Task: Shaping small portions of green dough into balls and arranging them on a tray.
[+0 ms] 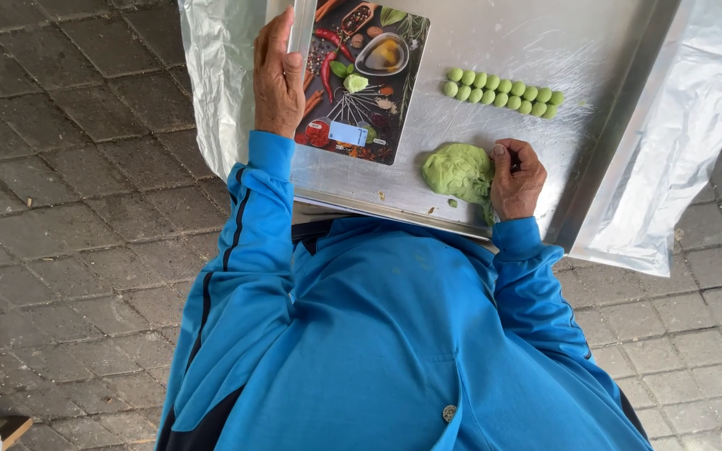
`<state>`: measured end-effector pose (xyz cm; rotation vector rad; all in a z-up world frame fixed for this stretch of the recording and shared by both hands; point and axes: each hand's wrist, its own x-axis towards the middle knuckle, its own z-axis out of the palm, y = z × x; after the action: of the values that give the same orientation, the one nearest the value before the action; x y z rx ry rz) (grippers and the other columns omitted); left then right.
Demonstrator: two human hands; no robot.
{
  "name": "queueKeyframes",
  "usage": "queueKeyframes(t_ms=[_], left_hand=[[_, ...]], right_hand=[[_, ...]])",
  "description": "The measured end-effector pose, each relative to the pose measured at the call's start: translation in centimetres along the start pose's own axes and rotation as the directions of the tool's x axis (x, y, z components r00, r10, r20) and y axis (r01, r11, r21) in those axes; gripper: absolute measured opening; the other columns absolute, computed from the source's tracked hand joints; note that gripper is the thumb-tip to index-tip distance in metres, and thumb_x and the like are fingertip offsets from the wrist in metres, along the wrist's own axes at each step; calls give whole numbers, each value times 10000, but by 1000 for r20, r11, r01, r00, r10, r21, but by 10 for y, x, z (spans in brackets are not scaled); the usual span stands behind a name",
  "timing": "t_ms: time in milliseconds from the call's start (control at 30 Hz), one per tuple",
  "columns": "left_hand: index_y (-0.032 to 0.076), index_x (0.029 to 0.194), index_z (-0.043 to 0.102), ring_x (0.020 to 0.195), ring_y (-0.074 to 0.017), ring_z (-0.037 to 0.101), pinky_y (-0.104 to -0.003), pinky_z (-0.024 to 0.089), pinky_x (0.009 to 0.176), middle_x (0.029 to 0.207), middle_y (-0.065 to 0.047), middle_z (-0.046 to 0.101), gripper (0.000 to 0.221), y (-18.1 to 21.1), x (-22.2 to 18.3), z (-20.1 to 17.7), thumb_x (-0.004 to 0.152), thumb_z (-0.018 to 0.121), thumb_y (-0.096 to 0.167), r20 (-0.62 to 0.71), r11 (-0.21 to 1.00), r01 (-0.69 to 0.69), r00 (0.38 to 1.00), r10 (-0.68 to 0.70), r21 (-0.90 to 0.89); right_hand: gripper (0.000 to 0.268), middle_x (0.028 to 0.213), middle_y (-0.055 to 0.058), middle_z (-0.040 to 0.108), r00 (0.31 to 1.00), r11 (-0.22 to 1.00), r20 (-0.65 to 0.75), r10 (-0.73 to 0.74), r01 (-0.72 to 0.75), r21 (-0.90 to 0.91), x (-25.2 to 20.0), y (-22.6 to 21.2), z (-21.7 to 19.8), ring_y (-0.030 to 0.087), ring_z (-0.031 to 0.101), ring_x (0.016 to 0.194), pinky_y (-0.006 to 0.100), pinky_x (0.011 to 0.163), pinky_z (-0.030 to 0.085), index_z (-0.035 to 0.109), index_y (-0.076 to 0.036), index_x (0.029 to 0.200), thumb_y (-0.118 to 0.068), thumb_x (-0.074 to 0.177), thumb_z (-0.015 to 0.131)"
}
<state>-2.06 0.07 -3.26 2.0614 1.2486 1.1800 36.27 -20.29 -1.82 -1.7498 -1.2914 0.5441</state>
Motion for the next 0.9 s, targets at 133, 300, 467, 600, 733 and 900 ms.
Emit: queueKeyframes(t_ms=[133,300,467,600,733,900], left_hand=[[194,1622,356,1541,-294,417,-502,508,1313,1618,-93,387,561,4,0,-1,1192,265,543,-38,996,-2,999,-1,-91],[180,1588,417,1490,-300,471,-496,520,1274,1565,-115,450,536,3,3,-2,1193,278,513,-37,998,-11,999,9,-67],[-12,1343,615,1220,-351,588,-511,519,1041,1291,-212,643,609,29,18,-3,1132,419,525,83,960,-194,980,181,201],[61,1464,629,1349,-340,507,-639,206,1217,1398,-123,619,651,32,5,5,1137,468,601,283,913,-244,947,152,328],[89,1458,626,1358,-328,516,-649,188,1220,1398,-109,620,606,29,6,8,1126,474,573,226,949,-171,968,112,264],[62,1463,636,1372,-360,473,-704,142,1177,1414,-144,592,848,32,7,12,1075,333,753,315,921,-231,940,128,314]], right_hand=[[122,939,119,746,1000,1000,-1,3,-3,-9,-1,0,0,234,722,873,359,768,598,718,-36,1111,-140,1097,655],[124,937,118,750,1000,1000,-2,5,-6,-15,-1,0,0,235,729,877,361,774,600,718,-43,1109,-148,1095,653],[126,925,110,735,1000,1000,-12,-10,10,5,-1,0,0,223,709,863,355,769,594,711,-34,1103,-141,1102,643],[139,938,113,731,1000,1000,-26,-11,12,21,-2,1,-1,223,709,861,351,766,602,708,-24,1102,-147,1104,644],[130,923,106,730,999,1000,-32,-11,12,21,-2,-1,-1,216,704,858,350,765,593,708,-32,1103,-149,1102,650],[145,921,109,733,999,999,-32,-18,19,29,-2,0,-2,211,704,850,340,751,589,707,-28,1114,-159,1106,646]])
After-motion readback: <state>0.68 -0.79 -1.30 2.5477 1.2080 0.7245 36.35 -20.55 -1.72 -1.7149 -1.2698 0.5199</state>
